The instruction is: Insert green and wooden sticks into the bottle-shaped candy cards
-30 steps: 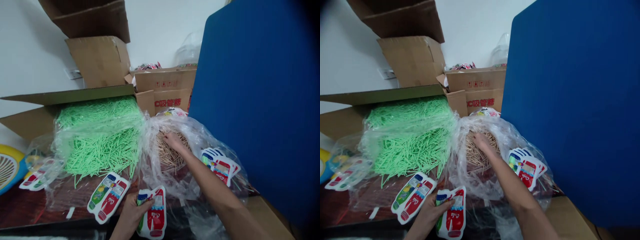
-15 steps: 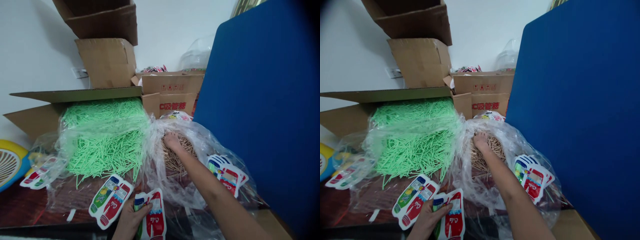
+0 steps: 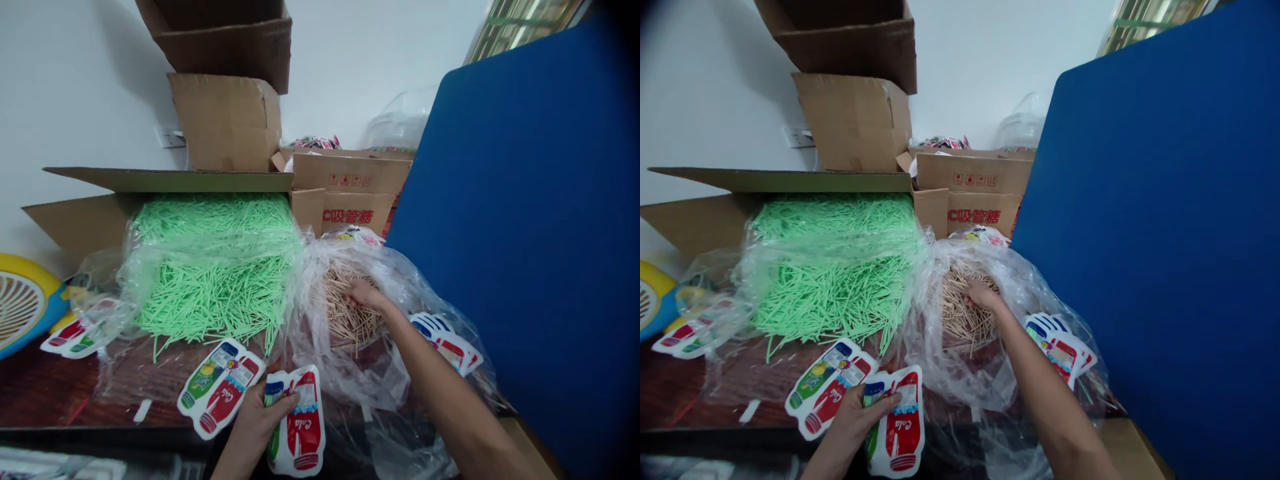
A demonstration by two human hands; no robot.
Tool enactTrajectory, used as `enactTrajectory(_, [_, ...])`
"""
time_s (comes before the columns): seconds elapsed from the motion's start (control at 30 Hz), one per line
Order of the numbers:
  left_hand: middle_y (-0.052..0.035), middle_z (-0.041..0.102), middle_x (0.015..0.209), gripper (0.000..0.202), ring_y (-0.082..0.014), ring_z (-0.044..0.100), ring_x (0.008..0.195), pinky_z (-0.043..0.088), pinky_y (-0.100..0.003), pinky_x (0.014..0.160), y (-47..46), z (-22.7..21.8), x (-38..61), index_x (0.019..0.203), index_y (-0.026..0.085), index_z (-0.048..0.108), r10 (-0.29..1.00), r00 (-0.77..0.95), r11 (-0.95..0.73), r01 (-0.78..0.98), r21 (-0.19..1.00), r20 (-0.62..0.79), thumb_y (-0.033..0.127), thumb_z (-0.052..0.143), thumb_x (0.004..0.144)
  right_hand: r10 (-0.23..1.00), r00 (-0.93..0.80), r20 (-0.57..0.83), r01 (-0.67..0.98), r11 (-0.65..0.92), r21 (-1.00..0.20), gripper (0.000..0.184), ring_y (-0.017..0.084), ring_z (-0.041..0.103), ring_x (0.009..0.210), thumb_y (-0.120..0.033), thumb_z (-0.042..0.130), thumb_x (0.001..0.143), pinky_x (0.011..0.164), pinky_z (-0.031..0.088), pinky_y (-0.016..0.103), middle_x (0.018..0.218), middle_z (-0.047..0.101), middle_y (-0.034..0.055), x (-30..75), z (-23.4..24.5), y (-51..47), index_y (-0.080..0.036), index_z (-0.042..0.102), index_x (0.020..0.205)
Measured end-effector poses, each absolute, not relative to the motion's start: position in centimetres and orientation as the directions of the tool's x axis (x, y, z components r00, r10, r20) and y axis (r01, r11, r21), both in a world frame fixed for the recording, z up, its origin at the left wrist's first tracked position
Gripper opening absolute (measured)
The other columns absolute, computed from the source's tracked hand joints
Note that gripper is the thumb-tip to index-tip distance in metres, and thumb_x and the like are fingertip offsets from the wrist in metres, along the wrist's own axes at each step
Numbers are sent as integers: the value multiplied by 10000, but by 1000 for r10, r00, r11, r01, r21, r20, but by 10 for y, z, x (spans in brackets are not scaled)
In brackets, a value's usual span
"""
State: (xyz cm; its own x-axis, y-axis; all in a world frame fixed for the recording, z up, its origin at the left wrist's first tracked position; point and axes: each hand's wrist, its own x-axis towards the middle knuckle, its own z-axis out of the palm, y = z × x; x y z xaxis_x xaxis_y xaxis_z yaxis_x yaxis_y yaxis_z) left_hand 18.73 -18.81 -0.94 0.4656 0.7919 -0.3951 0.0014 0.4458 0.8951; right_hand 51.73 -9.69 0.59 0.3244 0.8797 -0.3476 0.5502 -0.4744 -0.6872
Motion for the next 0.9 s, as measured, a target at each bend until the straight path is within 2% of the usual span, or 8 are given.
enactTrajectory(0.07, [-29,727,651,324,-182,656,569,520,-252,567,-189,-10,187,737,132,668,797,462,437,6,900,-390,383,825,606,884,300,-360,415,-460,-785,212,139,625,730,-340,554,915,658,544,302,902,654,48,515,-6,-119,-142,613,963])
enactTrajectory(0.17, [-26,728,662,296,-174,656,578,514,-234,559,-192,-7,189,742,134,675,806,456,422,7,907,-379,351,827,609,902,296,-314,214,-383,-899,228,142,590,547,-363,609,842,523,518,276,651,640,20,509,-23,-145,-177,553,723])
enactTrajectory(0.27, [-22,724,643,279,-173,655,570,515,-232,557,-195,0,191,742,136,677,801,455,442,-11,897,-389,336,823,613,912,330,-244,61,-279,-958,232,171,608,540,-399,631,772,525,529,317,641,650,25,502,-32,-160,-198,530,713])
enactTrajectory(0.37, [-24,728,637,288,-175,657,550,521,-241,562,-197,4,193,727,138,675,791,455,466,-16,885,-408,338,832,591,905,393,-161,-19,-167,-986,257,182,616,569,-447,616,751,574,536,343,666,648,26,495,-39,-171,-202,541,764])
enactTrajectory(0.53, [-33,747,667,291,-198,680,584,529,-253,573,-197,1,194,734,140,686,790,444,476,-13,879,-422,347,830,588,861,507,-33,-15,-29,-999,325,159,590,631,-487,618,747,577,490,273,766,650,4,482,-60,-194,-219,559,920])
enactTrajectory(0.77, [-29,741,660,303,-201,681,611,527,-248,599,-199,3,199,712,134,694,782,451,458,50,887,-429,353,841,563,863,504,-23,12,-34,-999,270,111,438,429,-479,565,786,405,357,245,738,616,-30,467,-77,-211,-234,541,895])
enactTrajectory(0.83, [-29,742,670,302,-205,683,615,532,-258,606,-200,2,200,737,134,698,784,444,467,38,884,-433,353,833,579,866,501,-11,30,-30,-999,255,118,462,465,-457,563,801,449,378,252,764,637,-26,463,-75,-216,-238,559,932])
enactTrajectory(0.9, [-35,746,683,301,-203,683,617,533,-258,608,-199,0,200,752,130,700,778,453,469,43,882,-436,347,830,590,872,489,20,67,-15,-998,274,145,540,592,-419,580,811,575,432,266,791,659,-21,458,-73,-221,-247,571,1025])
